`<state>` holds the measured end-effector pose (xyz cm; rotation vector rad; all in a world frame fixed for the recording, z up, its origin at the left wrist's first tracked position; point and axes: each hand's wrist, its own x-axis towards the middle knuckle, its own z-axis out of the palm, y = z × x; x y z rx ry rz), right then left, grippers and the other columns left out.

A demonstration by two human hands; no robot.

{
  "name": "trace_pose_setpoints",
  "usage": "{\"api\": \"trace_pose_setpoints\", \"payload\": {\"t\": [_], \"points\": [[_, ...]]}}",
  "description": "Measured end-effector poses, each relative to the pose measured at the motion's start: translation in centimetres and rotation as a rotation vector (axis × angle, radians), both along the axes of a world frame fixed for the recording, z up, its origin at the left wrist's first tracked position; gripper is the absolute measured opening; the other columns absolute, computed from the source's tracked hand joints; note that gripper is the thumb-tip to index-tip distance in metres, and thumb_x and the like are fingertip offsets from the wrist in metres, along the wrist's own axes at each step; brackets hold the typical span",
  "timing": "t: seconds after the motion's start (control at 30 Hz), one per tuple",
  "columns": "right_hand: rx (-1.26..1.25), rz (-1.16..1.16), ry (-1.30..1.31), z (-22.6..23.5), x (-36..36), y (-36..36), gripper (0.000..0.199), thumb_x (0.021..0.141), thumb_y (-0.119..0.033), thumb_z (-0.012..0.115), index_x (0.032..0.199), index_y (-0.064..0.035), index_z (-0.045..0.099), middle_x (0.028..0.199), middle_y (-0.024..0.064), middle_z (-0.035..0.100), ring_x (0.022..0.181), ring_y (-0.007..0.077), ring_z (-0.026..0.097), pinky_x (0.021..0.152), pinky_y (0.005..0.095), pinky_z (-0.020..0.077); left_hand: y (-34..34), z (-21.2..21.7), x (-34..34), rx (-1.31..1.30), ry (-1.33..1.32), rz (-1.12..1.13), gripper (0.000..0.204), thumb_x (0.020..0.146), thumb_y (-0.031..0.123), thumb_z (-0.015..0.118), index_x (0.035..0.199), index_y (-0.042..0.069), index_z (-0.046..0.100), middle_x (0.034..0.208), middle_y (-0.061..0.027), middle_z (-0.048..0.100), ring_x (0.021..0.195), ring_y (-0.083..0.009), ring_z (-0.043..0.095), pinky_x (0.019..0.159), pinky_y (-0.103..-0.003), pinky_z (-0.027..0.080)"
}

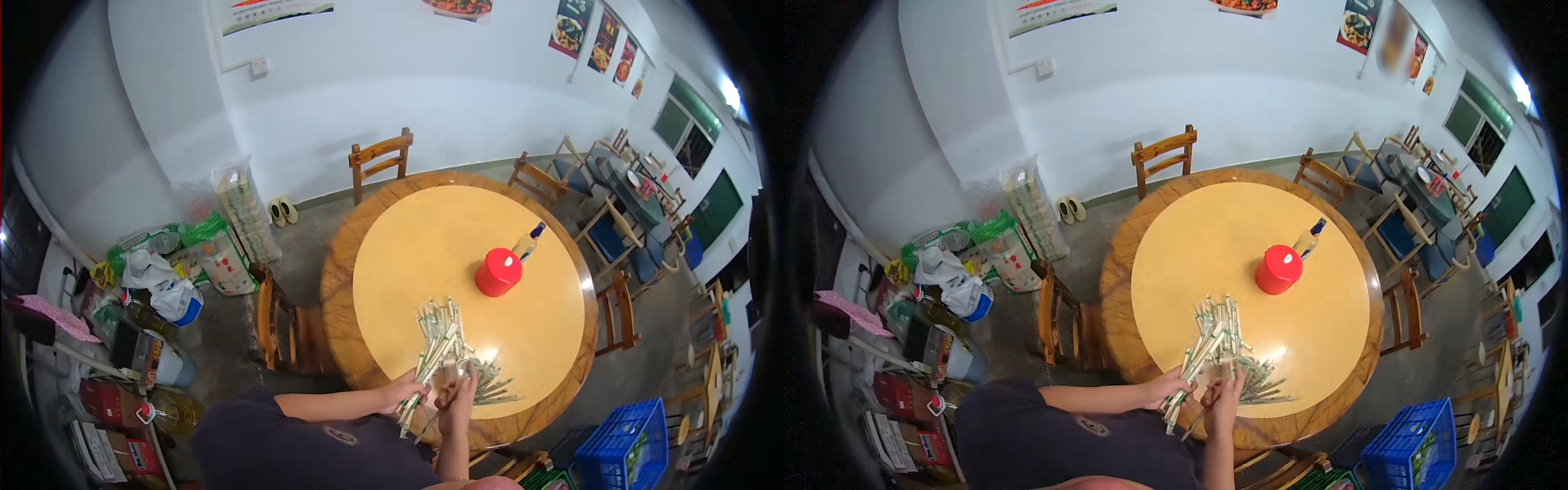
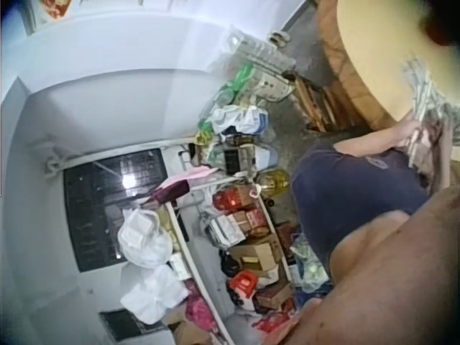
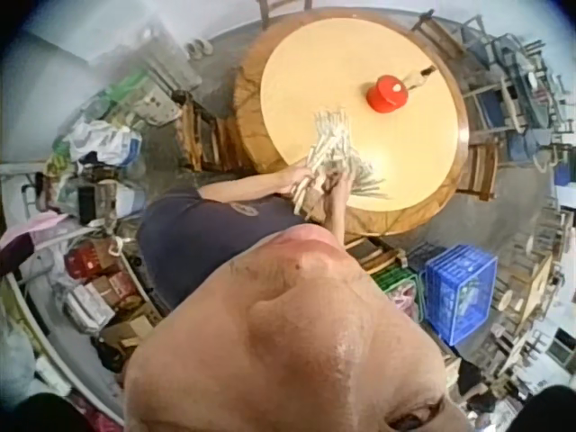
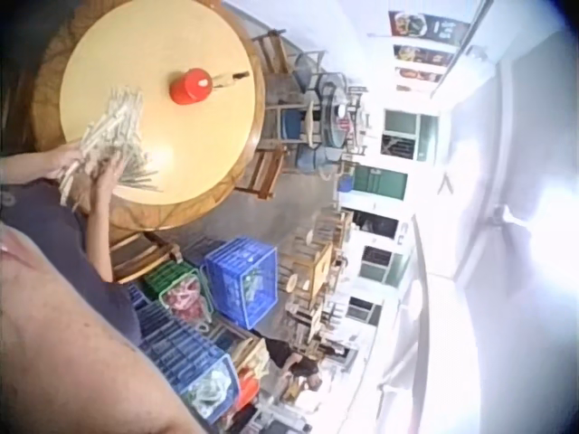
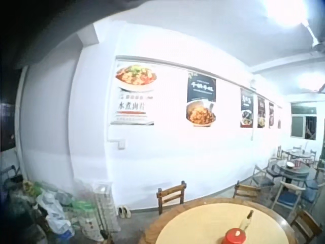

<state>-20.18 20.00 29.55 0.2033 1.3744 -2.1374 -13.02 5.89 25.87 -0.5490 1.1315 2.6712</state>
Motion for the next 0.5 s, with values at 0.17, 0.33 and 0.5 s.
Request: {"api": "trace_pose_setpoints", "payload": {"t": [0.17,0.33,0.5], "points": [[0.020,-0.165,0.123,-2.1,1.6,-2.1,0.035,0.105,-0.017,0.045,0.140,-0.0213,0.043,0.083,0.0017,0.053,0.061,0.0092,0.045,0.053,0.0221,0.0374,-4.5,-2.4,0.2,0.143,-0.168,-0.069,0.029,0.092,0.004,0.057,0.117,0.012,0.044,0.086,-0.0068,0.058,0.068,-0.0160,0.061,0.054,-0.031,0.051],[-0.045,-0.238,0.181,-4.5,2.5,-2.7,0.027,0.104,-0.011,0.045,0.130,-0.0156,0.048,0.088,0.0048,0.059,0.063,0.0115,0.050,0.057,0.0255,0.0419,-7.4,-4.2,-0.2,0.206,-0.220,-0.105,0.027,0.090,0.002,0.059,0.111,0.012,0.044,0.083,-0.0083,0.058,0.064,-0.0177,0.060,0.050,-0.032,0.052],[-0.023,-0.366,0.021,-5.3,4.3,-3.0,0.031,0.104,-0.013,0.044,0.135,-0.0151,0.045,0.096,0.0083,0.063,0.075,0.0166,0.060,0.067,0.0326,0.0513,-9.3,-5.4,-0.7,0.344,-0.246,-0.223,0.027,0.090,0.003,0.056,0.110,0.013,0.042,0.078,-0.0095,0.058,0.062,-0.0212,0.061,0.054,-0.034,0.053]]}}
